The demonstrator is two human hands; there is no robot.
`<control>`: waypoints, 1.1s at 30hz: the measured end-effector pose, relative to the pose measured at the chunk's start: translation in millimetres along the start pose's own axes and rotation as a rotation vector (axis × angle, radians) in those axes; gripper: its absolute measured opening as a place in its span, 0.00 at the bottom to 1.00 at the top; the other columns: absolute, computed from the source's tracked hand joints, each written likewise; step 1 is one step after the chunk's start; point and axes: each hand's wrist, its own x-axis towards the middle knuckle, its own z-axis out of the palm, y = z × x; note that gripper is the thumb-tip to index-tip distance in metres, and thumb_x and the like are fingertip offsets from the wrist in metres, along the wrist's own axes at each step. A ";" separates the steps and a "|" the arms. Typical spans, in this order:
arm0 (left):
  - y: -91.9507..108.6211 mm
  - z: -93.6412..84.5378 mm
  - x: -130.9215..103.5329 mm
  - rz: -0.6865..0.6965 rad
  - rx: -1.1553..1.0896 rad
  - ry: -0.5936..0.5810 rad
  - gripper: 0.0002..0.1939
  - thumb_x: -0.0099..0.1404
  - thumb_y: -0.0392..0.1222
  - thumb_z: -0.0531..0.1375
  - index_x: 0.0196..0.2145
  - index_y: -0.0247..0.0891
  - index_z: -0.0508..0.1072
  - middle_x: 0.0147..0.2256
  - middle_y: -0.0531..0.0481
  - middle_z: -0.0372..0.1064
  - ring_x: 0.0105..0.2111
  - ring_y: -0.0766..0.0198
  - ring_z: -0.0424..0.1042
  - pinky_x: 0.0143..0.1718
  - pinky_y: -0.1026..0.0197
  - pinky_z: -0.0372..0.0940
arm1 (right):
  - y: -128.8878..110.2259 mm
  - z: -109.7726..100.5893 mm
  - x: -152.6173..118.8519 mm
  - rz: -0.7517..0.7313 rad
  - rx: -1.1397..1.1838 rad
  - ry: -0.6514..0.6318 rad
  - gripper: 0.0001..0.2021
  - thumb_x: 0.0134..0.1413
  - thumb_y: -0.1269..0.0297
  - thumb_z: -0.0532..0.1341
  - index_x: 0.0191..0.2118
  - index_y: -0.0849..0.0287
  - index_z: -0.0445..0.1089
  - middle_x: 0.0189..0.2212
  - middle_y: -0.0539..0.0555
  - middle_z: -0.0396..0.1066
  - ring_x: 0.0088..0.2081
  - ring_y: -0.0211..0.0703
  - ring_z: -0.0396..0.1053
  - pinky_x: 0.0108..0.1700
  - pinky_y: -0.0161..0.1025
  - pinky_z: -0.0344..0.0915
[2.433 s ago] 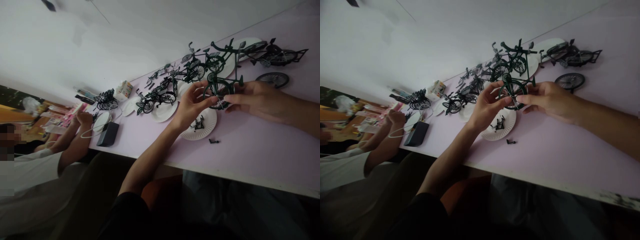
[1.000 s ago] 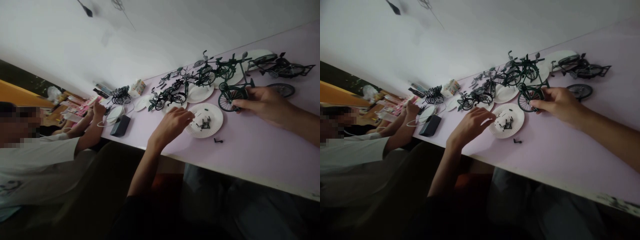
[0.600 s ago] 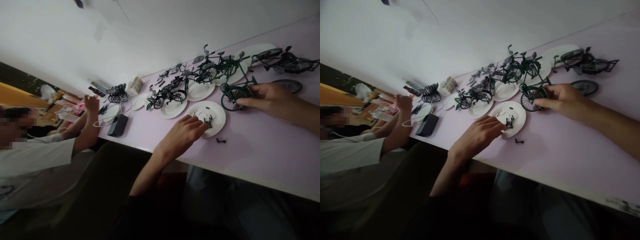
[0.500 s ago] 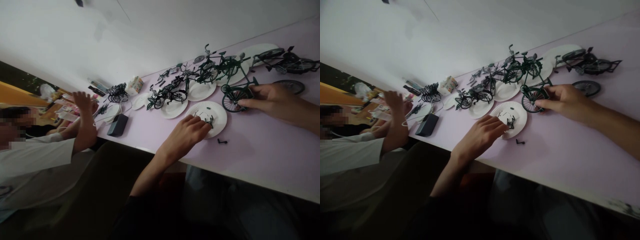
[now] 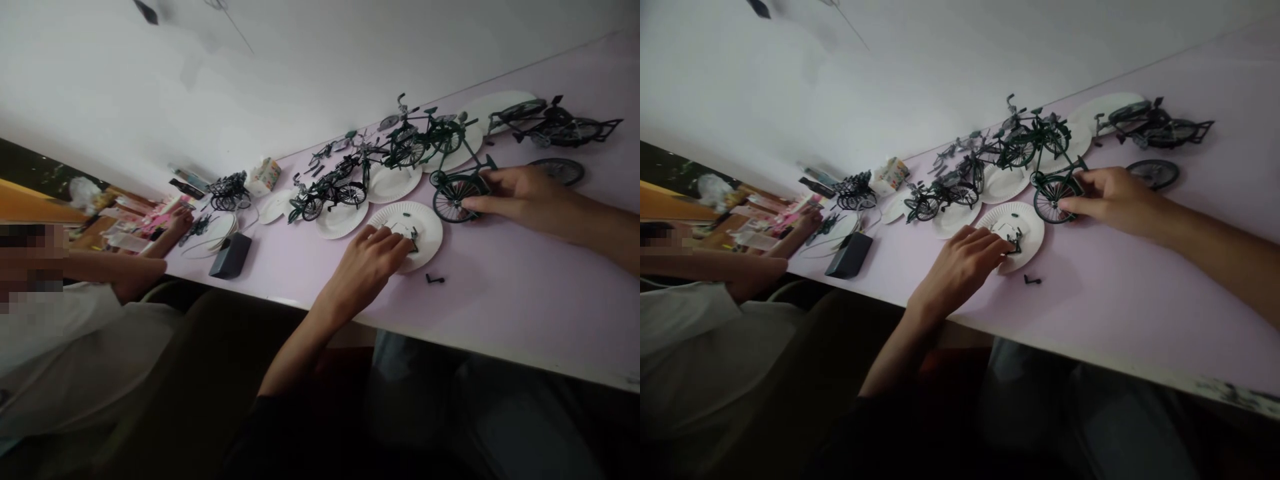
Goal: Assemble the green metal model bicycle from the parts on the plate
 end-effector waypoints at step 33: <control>-12.7 14.7 3.6 -0.050 -0.195 0.088 0.07 0.78 0.35 0.61 0.52 0.38 0.74 0.47 0.48 0.82 0.44 0.61 0.77 0.48 0.56 0.65 | -8.2 -0.4 -2.0 0.053 -0.032 -0.034 0.14 0.54 0.55 0.71 0.42 0.58 0.81 0.41 0.56 0.83 0.45 0.53 0.78 0.55 0.52 0.71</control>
